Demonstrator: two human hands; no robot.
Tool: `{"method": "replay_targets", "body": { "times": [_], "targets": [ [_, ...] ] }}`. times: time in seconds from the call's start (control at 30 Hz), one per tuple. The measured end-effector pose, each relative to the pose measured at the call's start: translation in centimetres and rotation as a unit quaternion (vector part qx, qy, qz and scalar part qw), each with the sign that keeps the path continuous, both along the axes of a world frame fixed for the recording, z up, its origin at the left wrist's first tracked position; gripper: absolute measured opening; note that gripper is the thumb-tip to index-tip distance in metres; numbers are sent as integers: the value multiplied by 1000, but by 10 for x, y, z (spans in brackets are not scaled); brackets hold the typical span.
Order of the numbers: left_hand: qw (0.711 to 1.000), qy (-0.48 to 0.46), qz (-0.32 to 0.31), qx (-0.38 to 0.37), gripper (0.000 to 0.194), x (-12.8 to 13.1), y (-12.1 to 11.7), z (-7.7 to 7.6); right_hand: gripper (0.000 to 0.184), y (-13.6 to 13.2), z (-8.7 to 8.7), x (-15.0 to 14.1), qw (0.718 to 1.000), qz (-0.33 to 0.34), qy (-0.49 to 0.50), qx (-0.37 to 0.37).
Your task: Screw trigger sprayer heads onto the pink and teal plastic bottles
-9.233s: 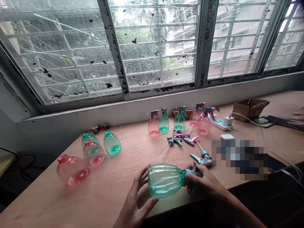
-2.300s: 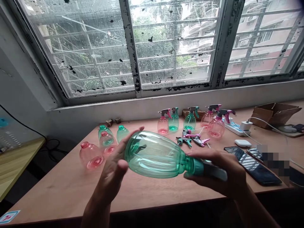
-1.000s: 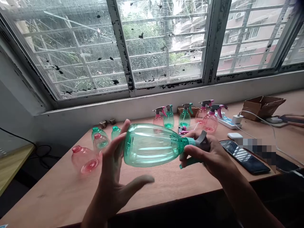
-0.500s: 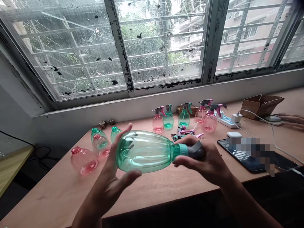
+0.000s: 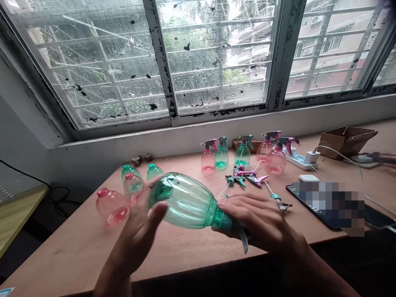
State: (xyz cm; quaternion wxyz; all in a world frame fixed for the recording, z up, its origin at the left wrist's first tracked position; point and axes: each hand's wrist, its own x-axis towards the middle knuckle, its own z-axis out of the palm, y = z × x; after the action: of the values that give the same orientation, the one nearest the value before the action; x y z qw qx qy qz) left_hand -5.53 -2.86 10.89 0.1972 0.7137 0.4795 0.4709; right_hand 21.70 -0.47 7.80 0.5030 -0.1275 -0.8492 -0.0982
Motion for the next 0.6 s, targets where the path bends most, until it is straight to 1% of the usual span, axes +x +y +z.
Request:
{"method": "replay_targets", "body": {
  "times": [0.03, 0.07, 0.1, 0.13, 0.17, 0.2, 0.23, 0.27, 0.3, 0.33, 0.37, 0.4, 0.43, 0.47, 0.5, 0.53, 0.57, 0.6],
  "targets": [
    [1000, 17, 13, 0, 62, 4, 1, 0, 37, 0, 1, 0, 999, -12, 24, -38],
    [999, 26, 15, 11, 59, 8, 2, -1, 35, -1, 2, 0, 993, -24, 62, -101],
    [999, 22, 7, 34, 59, 14, 3, -1, 32, -2, 4, 0, 977, -24, 106, -182],
    [998, 8, -10, 65, 60, 19, 4, -2, 29, -3, 7, 1, 950, -8, 148, -275],
    [994, -9, -28, 102, 64, 24, 4, -2, 26, -3, 10, 2, 913, 23, 180, -366],
    [989, -24, -44, 141, 68, 28, 5, -2, 26, -3, 13, 4, 873, 62, 201, -440],
    [982, -34, -56, 176, 72, 31, 5, -2, 27, -4, 15, 5, 840, 98, 211, -490],
    [976, -39, -65, 204, 74, 33, 5, -1, 28, -4, 17, 7, 823, 119, 213, -513],
    [971, -42, -74, 222, 76, 33, 4, 1, 28, -4, 17, 8, 827, 118, 211, -508],
    [969, -46, -84, 228, 78, 33, 3, 2, 26, -5, 16, 9, 849, 98, 205, -476],
    [969, -57, -97, 221, 78, 31, 2, 3, 26, -6, 15, 10, 885, 72, 191, -418],
    [971, -77, -113, 198, 79, 29, 1, 5, 29, -7, 13, 10, 924, 49, 165, -342],
    [972, -106, -131, 161, 80, 27, -1, 6, 35, -8, 11, 9, 957, 35, 130, -256],
    [972, -142, -150, 113, 83, 25, -1, 7, 43, -9, 10, 8, 980, 31, 92, -175],
    [968, -177, -168, 59, 86, 24, -2, 7, 49, -11, 8, 7, 992, 33, 56, -111],
    [961, -209, -183, 10, 87, 23, -2, 7, 53, -12, 7, 6, 996, 37, 30, -69],
    [953, -233, -192, -30, 86, 23, -1, 8, 55, -12, 6, 4, 998, 38, 17, -48],
    [947, -252, -193, -52, 81, 24, 0, 8, 54, -12, 5, 2, 998, 34, 20, -42]
  ]
}}
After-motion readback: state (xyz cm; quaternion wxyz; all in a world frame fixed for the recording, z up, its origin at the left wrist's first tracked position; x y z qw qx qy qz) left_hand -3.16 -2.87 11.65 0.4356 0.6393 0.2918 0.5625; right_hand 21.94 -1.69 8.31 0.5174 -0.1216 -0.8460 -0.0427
